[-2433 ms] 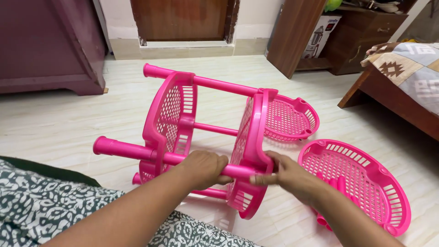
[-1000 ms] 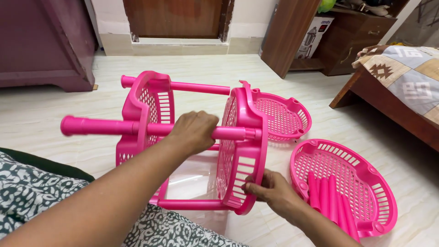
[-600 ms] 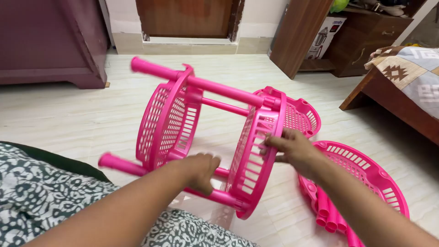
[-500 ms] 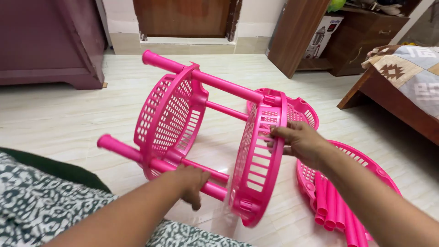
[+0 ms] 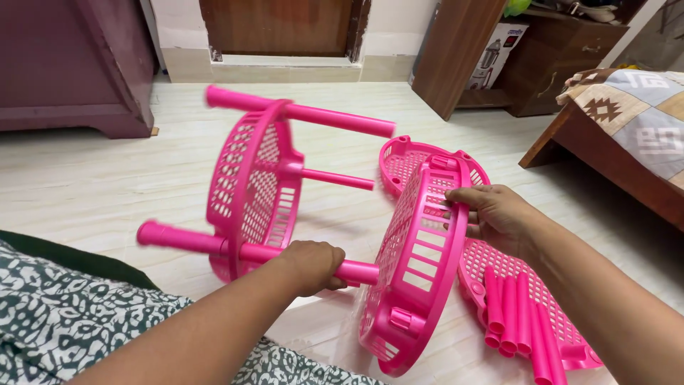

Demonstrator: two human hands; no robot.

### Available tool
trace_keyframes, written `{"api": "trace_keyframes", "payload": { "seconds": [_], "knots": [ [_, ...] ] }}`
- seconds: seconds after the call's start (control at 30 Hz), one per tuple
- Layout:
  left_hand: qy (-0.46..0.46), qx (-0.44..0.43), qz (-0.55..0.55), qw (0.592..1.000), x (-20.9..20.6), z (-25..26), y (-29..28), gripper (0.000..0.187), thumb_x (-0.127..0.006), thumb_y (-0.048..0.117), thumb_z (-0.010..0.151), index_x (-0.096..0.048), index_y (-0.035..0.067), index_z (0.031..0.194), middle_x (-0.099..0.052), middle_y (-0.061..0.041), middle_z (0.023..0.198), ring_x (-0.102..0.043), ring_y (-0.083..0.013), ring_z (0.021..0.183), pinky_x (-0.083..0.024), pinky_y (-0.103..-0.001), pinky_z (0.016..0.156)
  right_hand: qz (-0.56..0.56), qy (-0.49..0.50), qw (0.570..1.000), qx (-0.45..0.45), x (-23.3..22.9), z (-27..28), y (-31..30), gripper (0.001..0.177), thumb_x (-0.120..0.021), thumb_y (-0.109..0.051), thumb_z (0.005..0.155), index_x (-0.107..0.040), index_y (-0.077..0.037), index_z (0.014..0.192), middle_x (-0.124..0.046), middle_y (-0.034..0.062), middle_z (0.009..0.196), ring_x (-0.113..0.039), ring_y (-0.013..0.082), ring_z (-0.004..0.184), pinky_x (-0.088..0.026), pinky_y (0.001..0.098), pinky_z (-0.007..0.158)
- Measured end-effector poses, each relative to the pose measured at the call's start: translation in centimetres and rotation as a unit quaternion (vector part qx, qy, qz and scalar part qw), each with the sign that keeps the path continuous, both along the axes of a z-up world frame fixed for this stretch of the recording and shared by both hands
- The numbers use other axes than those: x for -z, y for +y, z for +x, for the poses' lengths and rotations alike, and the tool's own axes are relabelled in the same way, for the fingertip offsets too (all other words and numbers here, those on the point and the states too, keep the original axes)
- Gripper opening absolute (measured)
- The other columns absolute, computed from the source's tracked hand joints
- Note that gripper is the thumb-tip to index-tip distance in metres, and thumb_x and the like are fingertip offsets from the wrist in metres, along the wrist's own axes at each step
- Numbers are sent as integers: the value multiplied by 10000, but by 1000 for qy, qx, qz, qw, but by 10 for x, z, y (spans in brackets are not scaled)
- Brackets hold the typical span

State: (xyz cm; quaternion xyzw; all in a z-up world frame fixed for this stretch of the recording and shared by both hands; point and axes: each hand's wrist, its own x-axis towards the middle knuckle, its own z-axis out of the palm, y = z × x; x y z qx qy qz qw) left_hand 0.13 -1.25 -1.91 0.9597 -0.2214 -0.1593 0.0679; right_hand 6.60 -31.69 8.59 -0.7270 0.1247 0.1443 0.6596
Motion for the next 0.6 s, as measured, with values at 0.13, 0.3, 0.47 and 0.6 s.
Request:
{"api": "trace_keyframes", "payload": {
  "seconds": [0.13,0.3,0.47,0.6],
  "knots": [
    [-21,-29,-27,999,4,6,9,459,-706,488,898,-631,76,1085,-691,-154,1067,-677,-352,1014,-531,-472,870,-25,18,1000,-6,-7,-4,-5,184,-672,-112,919,-690,23,1043,-747,159,962,-739,212,826,-636,363,793],
    [-48,-69,-56,995,-13,24,28,460,-720,481,889,-650,63,1067,-710,-179,1059,-687,-353,1005,-527,-463,894,-45,49,997,-36,-18,-10,-6,248,-647,-89,900,-669,59,1098,-768,198,976,-775,243,850,-588,377,793],
    [-23,-193,-121,974,-64,42,66,433,-725,463,890,-676,72,1068,-729,-153,971,-725,-271,910,-555,-429,851,-157,20,983,-88,-15,-14,8,323,-680,-66,891,-688,45,1194,-771,190,986,-756,234,851,-640,382,813],
    [-18,-262,-154,953,-95,43,85,448,-721,470,892,-701,61,1073,-737,-150,867,-707,-253,795,-555,-421,784,-234,-34,966,-108,-10,-5,15,311,-726,-111,905,-679,15,1186,-785,174,944,-775,234,813,-648,371,793]
  ]
}}
